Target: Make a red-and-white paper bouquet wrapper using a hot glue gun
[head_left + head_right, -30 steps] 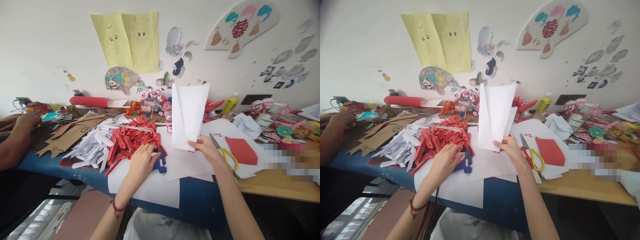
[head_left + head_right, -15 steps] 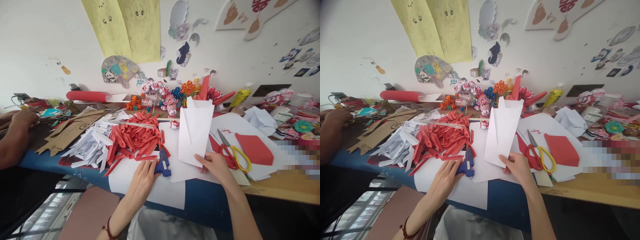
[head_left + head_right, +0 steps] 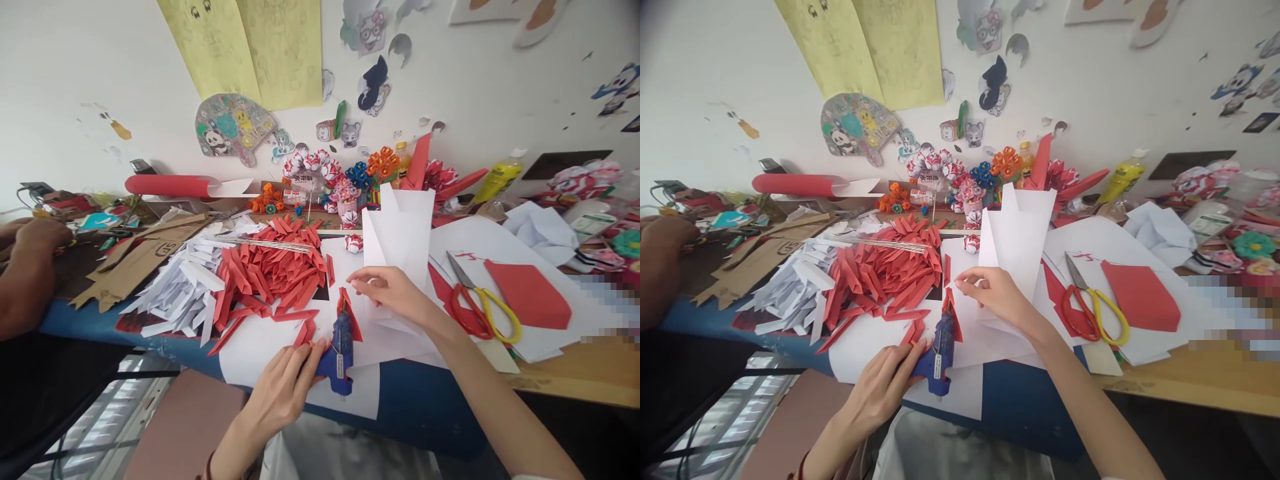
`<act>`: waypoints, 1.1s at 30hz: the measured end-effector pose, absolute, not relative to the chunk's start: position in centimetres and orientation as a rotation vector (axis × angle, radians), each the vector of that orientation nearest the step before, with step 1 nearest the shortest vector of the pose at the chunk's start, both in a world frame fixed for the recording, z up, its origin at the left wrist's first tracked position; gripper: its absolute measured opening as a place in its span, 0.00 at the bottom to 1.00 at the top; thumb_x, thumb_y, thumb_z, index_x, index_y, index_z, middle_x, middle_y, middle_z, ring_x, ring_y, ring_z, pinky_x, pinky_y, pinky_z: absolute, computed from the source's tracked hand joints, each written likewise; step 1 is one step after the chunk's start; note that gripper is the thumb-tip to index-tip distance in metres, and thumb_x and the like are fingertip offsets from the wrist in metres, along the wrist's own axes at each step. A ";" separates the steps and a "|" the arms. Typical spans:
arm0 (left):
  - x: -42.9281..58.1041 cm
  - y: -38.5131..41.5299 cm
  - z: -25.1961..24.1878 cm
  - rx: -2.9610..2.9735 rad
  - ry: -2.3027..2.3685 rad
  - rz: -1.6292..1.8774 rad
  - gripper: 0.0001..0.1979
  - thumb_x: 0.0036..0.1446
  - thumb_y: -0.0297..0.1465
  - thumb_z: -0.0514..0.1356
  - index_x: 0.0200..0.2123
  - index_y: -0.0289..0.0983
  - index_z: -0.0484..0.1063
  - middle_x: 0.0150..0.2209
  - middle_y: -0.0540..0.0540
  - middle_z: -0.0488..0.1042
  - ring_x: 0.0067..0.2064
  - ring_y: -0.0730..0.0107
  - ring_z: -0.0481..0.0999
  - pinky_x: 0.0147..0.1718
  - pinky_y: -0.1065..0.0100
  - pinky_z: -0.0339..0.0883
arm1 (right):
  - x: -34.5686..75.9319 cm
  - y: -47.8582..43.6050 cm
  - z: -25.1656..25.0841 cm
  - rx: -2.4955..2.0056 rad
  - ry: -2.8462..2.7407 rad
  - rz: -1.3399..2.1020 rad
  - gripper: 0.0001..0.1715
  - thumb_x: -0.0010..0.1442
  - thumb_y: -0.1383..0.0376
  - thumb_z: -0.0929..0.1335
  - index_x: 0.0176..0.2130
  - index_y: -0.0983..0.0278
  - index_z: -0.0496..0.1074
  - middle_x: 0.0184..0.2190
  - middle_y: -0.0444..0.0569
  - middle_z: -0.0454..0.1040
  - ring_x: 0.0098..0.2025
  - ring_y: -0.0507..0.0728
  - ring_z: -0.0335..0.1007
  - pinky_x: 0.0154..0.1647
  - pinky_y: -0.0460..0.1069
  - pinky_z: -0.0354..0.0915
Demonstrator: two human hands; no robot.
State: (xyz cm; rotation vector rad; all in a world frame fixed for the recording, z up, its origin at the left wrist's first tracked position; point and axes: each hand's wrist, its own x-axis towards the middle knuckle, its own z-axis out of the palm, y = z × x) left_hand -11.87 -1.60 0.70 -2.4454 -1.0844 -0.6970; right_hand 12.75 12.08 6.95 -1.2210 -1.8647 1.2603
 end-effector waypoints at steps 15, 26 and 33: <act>-13.3 -2.2 -0.8 -2.461 -1.081 -0.726 0.29 0.70 0.29 0.55 0.70 0.27 0.54 0.40 0.35 0.79 0.36 0.60 0.78 0.36 0.61 0.73 | 11.5 13.7 4.8 -1.017 -1.977 1.421 0.23 0.59 0.45 0.69 0.34 0.63 0.71 0.28 0.43 0.69 0.26 0.50 0.61 0.26 0.46 0.58; -14.2 -3.8 -0.4 -2.517 -1.519 -1.559 0.22 0.71 0.36 0.53 0.65 0.41 0.64 0.43 0.39 0.76 0.41 0.59 0.77 0.36 0.63 0.73 | 11.1 14.2 4.3 -1.039 -1.963 1.150 0.17 0.64 0.51 0.66 0.33 0.61 0.66 0.26 0.41 0.66 0.24 0.50 0.57 0.28 0.48 0.55; -12.9 -3.7 -1.2 -1.990 -1.803 -2.712 0.19 0.62 0.44 0.62 0.50 0.39 0.76 0.29 0.48 0.72 0.25 0.71 0.69 0.28 0.66 0.66 | 9.7 13.4 5.8 -1.139 -2.116 0.467 0.11 0.67 0.67 0.63 0.43 0.60 0.75 0.40 0.50 0.75 0.36 0.58 0.71 0.40 0.53 0.63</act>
